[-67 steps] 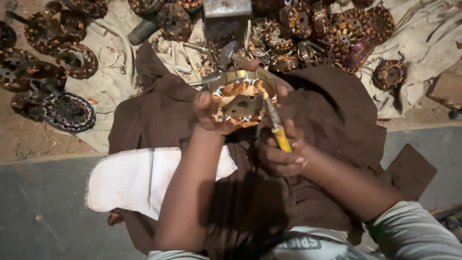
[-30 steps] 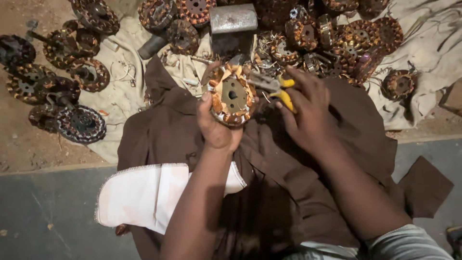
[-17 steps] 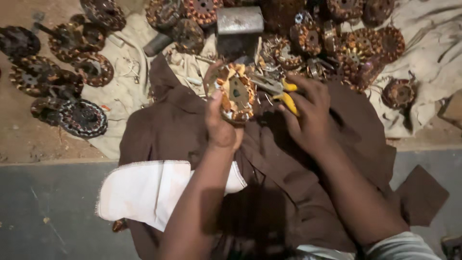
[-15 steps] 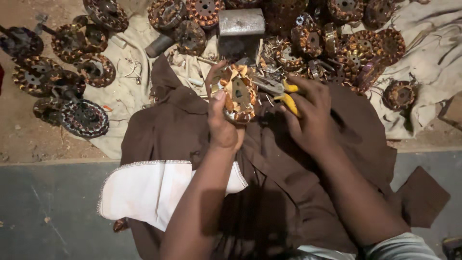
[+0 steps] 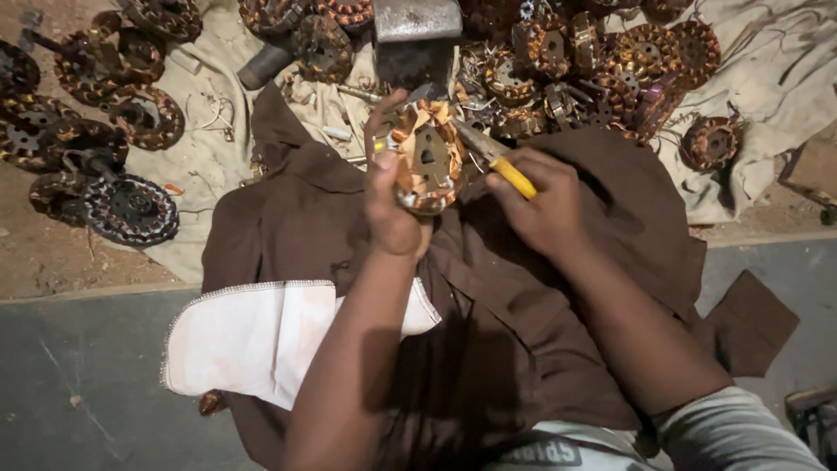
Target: The person sits on the floor and uses yellow-handled pliers to pull and cut copper windings out of electric motor stators, working one stator at a time on their lap. Stripped stators and removed copper pieces are set onto a pile of similar motor parts on a cloth beside them.
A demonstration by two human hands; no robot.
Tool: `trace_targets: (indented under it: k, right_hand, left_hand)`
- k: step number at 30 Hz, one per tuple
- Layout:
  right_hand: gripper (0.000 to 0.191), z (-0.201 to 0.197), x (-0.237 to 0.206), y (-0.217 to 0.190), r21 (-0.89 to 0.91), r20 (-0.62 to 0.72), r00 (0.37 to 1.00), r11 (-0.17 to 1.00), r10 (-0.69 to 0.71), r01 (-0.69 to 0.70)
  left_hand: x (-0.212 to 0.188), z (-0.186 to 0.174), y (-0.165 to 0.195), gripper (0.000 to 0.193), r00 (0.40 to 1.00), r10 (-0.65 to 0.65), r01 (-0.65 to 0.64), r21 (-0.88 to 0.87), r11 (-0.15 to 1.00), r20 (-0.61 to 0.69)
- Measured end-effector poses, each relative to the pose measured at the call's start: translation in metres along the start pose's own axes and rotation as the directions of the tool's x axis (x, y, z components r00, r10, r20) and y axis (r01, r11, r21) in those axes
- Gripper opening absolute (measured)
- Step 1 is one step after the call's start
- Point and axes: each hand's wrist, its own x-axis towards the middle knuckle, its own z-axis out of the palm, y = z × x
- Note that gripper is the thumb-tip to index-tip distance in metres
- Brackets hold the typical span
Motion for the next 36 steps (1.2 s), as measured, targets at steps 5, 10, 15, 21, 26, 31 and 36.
trace_targets:
  k: [5, 10, 15, 21, 26, 31, 36]
  right_hand:
    - [0.026, 0.003, -0.01, 0.009, 0.815, 0.181, 0.874, 0.428, 0.451, -0.39]
    - [0.028, -0.009, 0.006, 0.003, 0.648, -0.037, 0.952, 0.732, 0.305, -0.21]
    - [0.027, -0.002, 0.014, -0.015, -0.032, 0.033, 0.999, 0.999, -0.037, 0.038]
    - [0.03, -0.002, 0.02, -0.03, -0.362, 0.0, 0.991, 0.924, -0.132, 0.123]
    - [0.032, -0.004, 0.016, -0.042, -0.473, -0.011, 0.995, 0.877, -0.098, 0.081]
    - [0.024, 0.0, 0.011, -0.035, -0.274, 0.026, 0.996, 0.958, -0.084, 0.088]
    - [0.029, 0.005, 0.003, -0.008, 0.141, 0.194, 0.934, 0.933, 0.301, -0.33]
  left_hand:
    - [0.004, -0.007, 0.004, 0.076, 0.977, -0.201, 0.211, -0.469, 0.858, 0.071]
    - [0.005, -0.011, 0.001, 0.065, 0.989, -0.134, 0.148, -0.388, 0.91, 0.062]
    - [0.002, -0.01, -0.008, 0.067, 0.991, -0.073, 0.047, -0.214, 0.976, -0.113]
    - [0.002, -0.007, -0.006, 0.063, 0.997, -0.008, 0.004, -0.043, 0.999, -0.082]
    - [0.002, -0.004, -0.01, 0.061, 0.995, 0.033, -0.022, 0.109, 0.994, -0.096]
    - [-0.001, -0.009, -0.013, 0.062, 0.993, 0.08, -0.055, 0.252, 0.966, -0.09]
    - [-0.002, -0.007, -0.009, 0.066, 0.997, 0.054, -0.039, 0.28, 0.959, -0.048]
